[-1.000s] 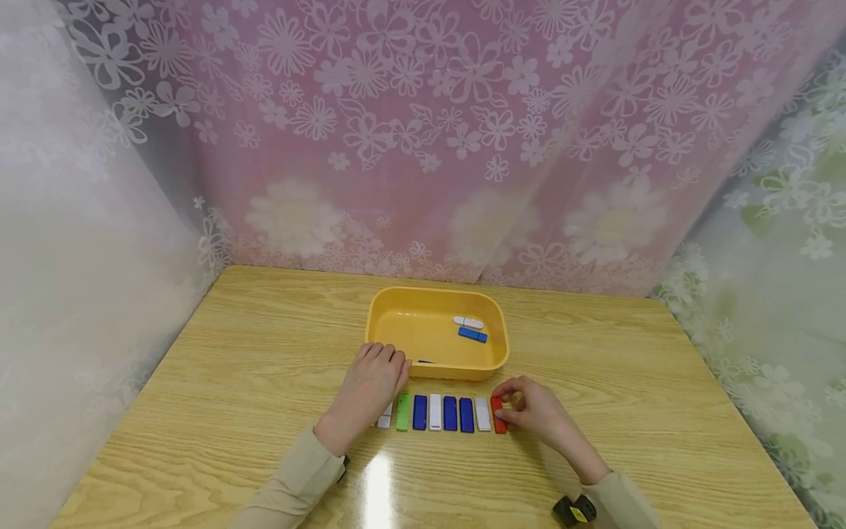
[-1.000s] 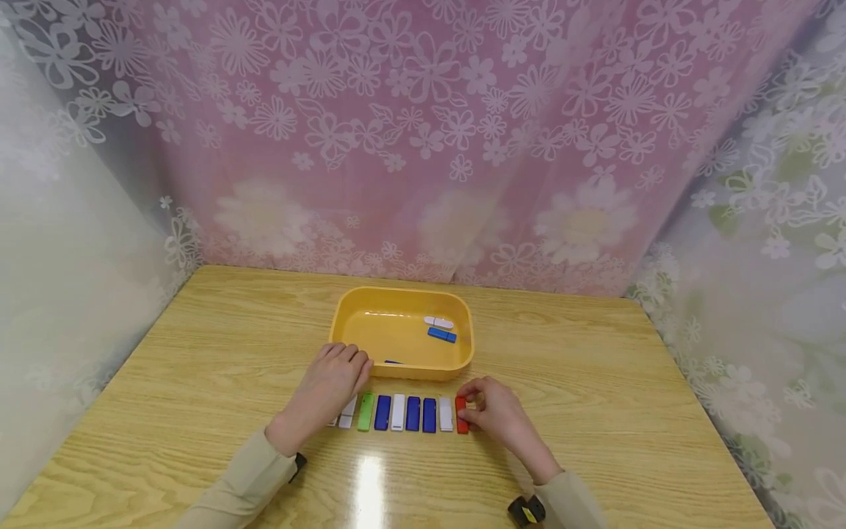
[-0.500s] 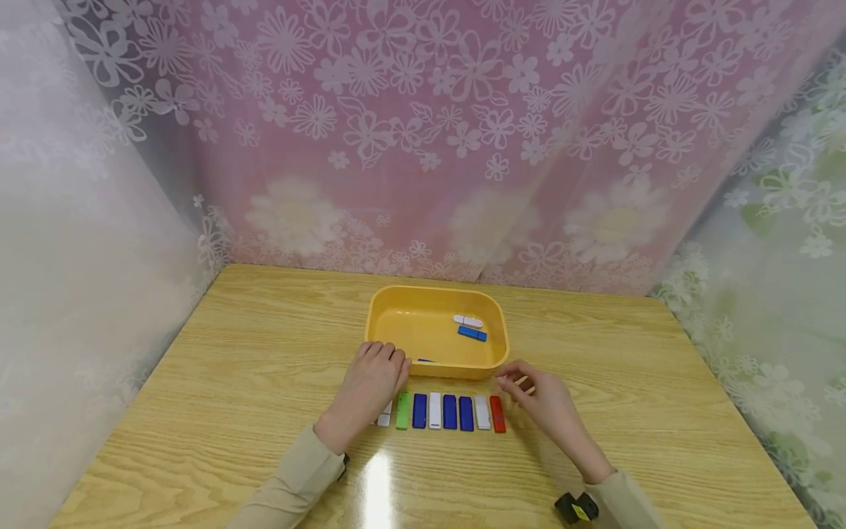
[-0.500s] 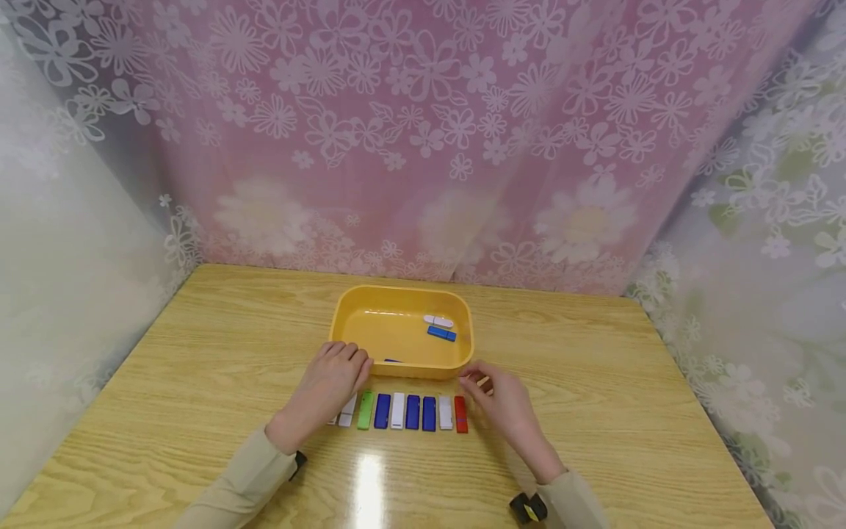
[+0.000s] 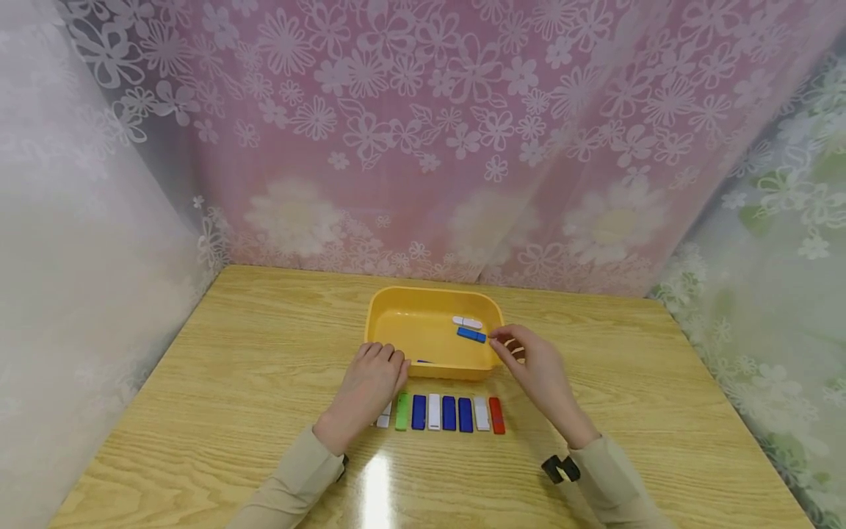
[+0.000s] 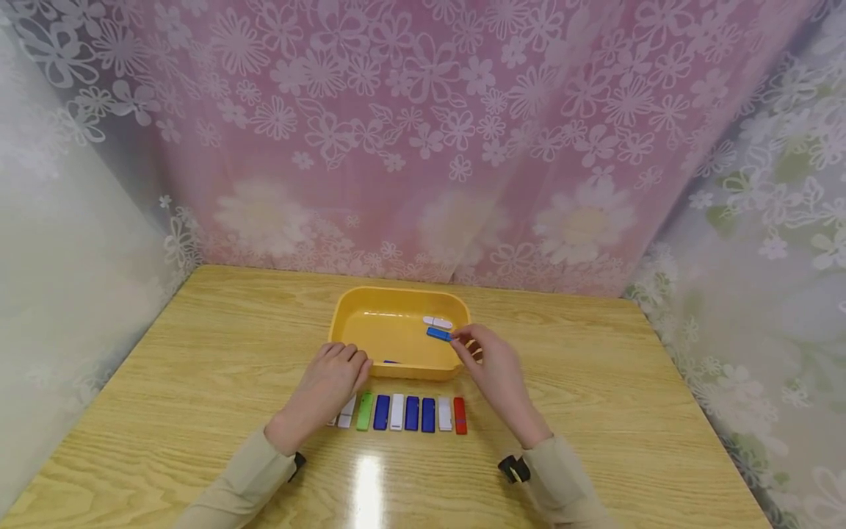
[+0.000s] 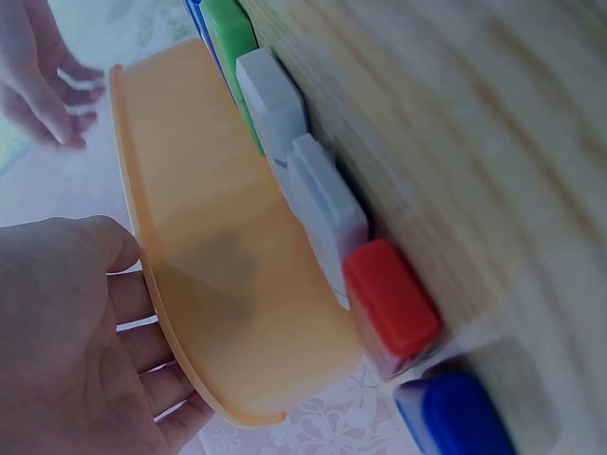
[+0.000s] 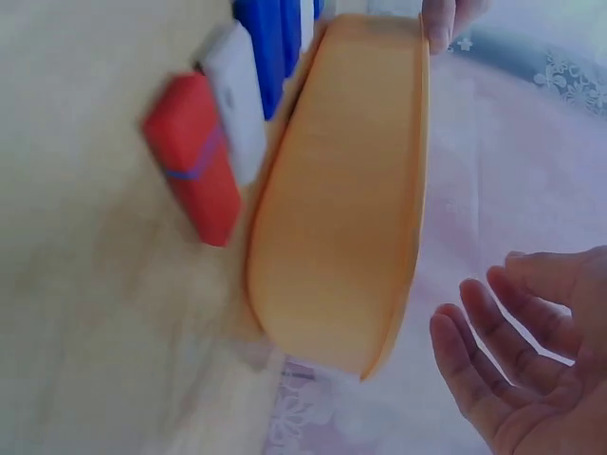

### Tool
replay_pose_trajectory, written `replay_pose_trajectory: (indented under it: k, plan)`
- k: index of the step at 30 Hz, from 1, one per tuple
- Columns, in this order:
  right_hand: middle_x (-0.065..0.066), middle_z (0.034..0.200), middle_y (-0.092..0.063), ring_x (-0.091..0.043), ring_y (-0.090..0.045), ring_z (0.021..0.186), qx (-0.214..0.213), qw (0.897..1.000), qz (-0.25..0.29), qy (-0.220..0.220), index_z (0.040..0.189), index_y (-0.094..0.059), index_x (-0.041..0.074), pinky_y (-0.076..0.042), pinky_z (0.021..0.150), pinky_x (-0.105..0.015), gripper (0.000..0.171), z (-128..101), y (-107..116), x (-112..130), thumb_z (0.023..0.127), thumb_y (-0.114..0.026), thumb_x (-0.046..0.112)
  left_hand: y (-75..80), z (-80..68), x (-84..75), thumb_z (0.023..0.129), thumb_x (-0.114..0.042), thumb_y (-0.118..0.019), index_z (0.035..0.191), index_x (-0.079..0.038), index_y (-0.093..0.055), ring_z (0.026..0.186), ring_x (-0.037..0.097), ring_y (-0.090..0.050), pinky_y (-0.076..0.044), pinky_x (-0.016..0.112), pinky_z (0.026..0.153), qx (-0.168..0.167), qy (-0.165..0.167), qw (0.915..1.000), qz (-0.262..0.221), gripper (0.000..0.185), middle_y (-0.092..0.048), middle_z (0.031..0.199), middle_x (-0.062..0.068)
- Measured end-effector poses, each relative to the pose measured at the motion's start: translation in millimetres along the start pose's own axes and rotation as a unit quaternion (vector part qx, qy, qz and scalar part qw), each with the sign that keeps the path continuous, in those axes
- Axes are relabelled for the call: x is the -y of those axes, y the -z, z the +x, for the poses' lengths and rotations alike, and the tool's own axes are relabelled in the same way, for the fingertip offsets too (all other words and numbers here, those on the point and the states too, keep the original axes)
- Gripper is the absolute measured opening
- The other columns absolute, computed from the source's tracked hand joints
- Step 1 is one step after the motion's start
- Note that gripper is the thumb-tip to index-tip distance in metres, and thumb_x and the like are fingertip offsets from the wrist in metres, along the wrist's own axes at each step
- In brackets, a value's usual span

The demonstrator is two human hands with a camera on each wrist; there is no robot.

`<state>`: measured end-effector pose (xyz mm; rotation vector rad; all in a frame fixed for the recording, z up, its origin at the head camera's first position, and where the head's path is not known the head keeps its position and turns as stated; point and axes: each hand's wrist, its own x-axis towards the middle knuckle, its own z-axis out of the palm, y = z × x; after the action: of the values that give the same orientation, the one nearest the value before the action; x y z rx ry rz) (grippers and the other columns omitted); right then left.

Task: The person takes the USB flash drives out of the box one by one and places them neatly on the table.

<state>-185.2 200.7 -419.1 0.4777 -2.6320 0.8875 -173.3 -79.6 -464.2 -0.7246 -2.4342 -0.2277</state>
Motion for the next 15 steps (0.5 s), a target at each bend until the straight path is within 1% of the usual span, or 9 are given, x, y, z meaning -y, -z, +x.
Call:
replay_pose_trajectory:
  k: [3, 7, 10, 15]
  plan:
    - [-0.007, 0.101, -0.071, -0.022, -0.069, 0.084, 0.013, 1.0, -0.014, 0.021, 0.111, -0.071, 0.006, -0.059, 0.073, -0.039, 0.017, 14.8, -7.3, 1.5, 0.095, -0.072, 0.01, 0.4, -0.3, 0.5, 0.101, -0.02, -0.06, 0.078, -0.009, -0.062, 0.074, 0.023, -0.061, -0.05, 0.037, 0.079, 0.001, 0.001, 1.0, 0.0, 0.026, -0.059, 0.073, 0.002]
    - [-0.012, 0.105, -0.07, -0.029, -0.069, 0.088, 0.042, 0.998, -0.035, 0.027, 0.112, -0.07, 0.002, -0.059, 0.077, -0.043, 0.021, 33.2, -21.9, 0.7, 0.092, -0.073, 0.007, 0.3, -0.6, 0.7, 0.102, -0.021, -0.06, 0.079, -0.009, -0.063, 0.075, 0.023, -0.062, -0.051, 0.037, 0.079, 0.004, 0.0, 1.0, 0.001, 0.026, -0.06, 0.074, 0.002]
    - [-0.016, 0.105, -0.069, -0.032, -0.069, 0.089, 0.067, 0.995, -0.068, 0.024, 0.112, -0.07, 0.001, -0.058, 0.078, -0.045, 0.023, 43.9, -33.0, 0.7, 0.091, -0.075, 0.007, 0.2, -0.9, 0.5, 0.102, -0.021, -0.06, 0.079, -0.009, -0.063, 0.075, 0.023, -0.061, -0.051, 0.037, 0.079, 0.005, -0.001, 1.0, 0.0, 0.025, -0.06, 0.075, 0.002]
    - [-0.017, 0.105, -0.068, -0.033, -0.068, 0.093, 0.106, 0.986, -0.131, 0.009, 0.11, -0.071, 0.002, -0.057, 0.081, -0.046, 0.021, 55.4, -51.0, -4.2, 0.09, -0.076, 0.008, 0.0, -1.2, 0.2, 0.102, -0.021, -0.06, 0.08, -0.009, -0.063, 0.075, 0.022, -0.061, -0.05, 0.037, 0.079, 0.005, -0.001, 1.0, -0.004, 0.025, -0.061, 0.075, 0.002]
